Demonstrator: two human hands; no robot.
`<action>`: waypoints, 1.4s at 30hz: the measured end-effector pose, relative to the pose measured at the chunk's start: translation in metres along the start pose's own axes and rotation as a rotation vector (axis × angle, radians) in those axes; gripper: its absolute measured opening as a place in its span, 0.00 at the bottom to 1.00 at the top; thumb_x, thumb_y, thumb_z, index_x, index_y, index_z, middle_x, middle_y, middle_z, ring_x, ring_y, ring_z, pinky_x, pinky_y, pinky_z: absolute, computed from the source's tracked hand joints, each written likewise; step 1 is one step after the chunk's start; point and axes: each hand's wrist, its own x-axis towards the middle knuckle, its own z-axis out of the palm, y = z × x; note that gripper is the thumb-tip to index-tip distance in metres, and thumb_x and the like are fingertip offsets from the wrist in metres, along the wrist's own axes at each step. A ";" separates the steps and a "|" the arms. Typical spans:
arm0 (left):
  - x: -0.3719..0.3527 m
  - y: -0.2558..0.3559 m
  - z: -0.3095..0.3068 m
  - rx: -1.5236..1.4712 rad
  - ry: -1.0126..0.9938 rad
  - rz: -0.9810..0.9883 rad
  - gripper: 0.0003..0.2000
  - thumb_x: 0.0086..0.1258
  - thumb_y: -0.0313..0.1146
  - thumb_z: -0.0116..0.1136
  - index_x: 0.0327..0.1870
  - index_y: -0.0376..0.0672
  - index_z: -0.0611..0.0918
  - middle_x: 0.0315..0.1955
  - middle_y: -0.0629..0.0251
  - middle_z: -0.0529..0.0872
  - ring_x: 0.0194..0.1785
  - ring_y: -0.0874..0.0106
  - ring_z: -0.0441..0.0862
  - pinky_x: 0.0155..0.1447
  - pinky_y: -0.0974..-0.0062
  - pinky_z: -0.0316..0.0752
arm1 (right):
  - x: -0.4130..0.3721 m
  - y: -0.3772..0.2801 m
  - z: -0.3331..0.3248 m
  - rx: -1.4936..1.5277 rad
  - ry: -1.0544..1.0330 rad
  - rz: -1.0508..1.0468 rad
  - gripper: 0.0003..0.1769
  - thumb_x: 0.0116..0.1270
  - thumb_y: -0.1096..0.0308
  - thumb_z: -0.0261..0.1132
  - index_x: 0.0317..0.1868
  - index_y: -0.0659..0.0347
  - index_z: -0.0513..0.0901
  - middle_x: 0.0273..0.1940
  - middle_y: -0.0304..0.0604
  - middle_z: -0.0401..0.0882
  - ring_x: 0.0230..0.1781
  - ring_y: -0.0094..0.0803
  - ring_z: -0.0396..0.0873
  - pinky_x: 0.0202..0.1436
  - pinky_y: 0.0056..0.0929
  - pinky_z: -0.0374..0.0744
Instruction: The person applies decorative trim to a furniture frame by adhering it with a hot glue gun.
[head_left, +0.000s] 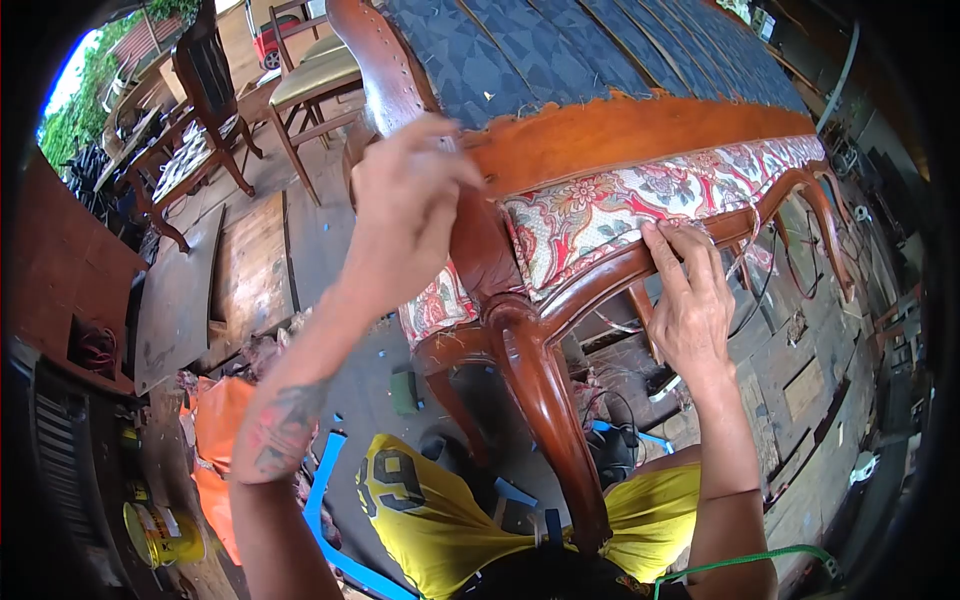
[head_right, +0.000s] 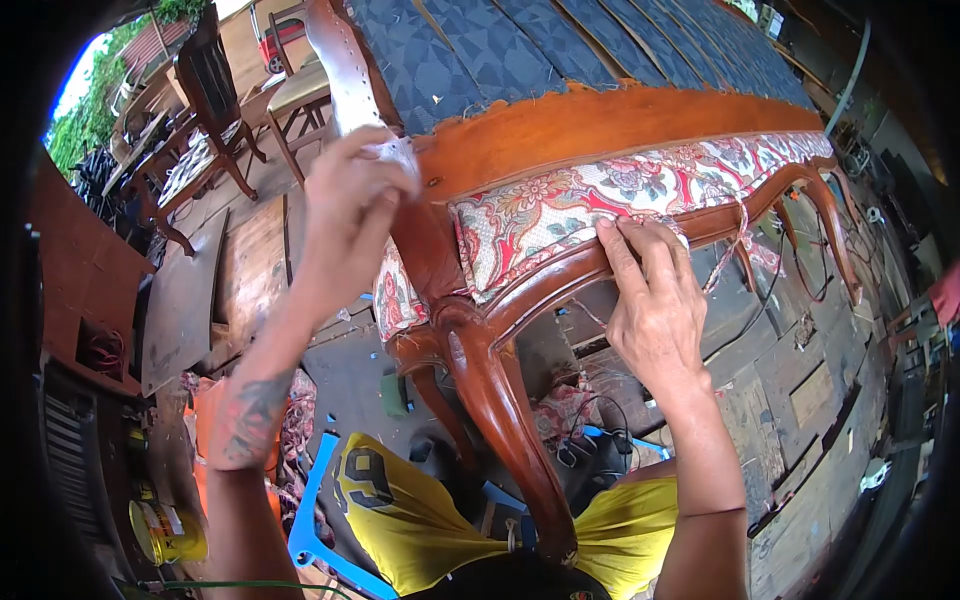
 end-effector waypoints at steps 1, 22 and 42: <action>-0.004 0.009 0.003 -0.449 0.251 -0.387 0.06 0.75 0.22 0.61 0.42 0.45 0.89 0.62 0.56 0.87 0.60 0.66 0.83 0.66 0.63 0.74 | 0.000 0.000 0.000 0.000 0.000 -0.001 0.38 0.59 0.86 0.67 0.73 0.57 0.87 0.63 0.49 0.84 0.68 0.53 0.83 0.72 0.50 0.85; 0.092 0.112 0.047 -0.730 0.297 -0.998 0.28 0.84 0.50 0.62 0.33 0.28 0.89 0.26 0.36 0.89 0.35 0.38 0.92 0.46 0.48 0.84 | 0.003 -0.004 -0.005 -0.014 -0.034 0.010 0.36 0.60 0.80 0.77 0.72 0.60 0.89 0.64 0.51 0.85 0.68 0.55 0.83 0.74 0.51 0.84; 0.064 0.176 0.042 -0.404 0.172 -0.667 0.20 0.81 0.46 0.66 0.32 0.38 0.87 0.25 0.48 0.90 0.39 0.47 0.93 0.70 0.35 0.76 | -0.002 0.003 -0.001 0.123 0.003 0.003 0.33 0.63 0.75 0.75 0.72 0.58 0.88 0.65 0.50 0.83 0.69 0.56 0.82 0.73 0.49 0.84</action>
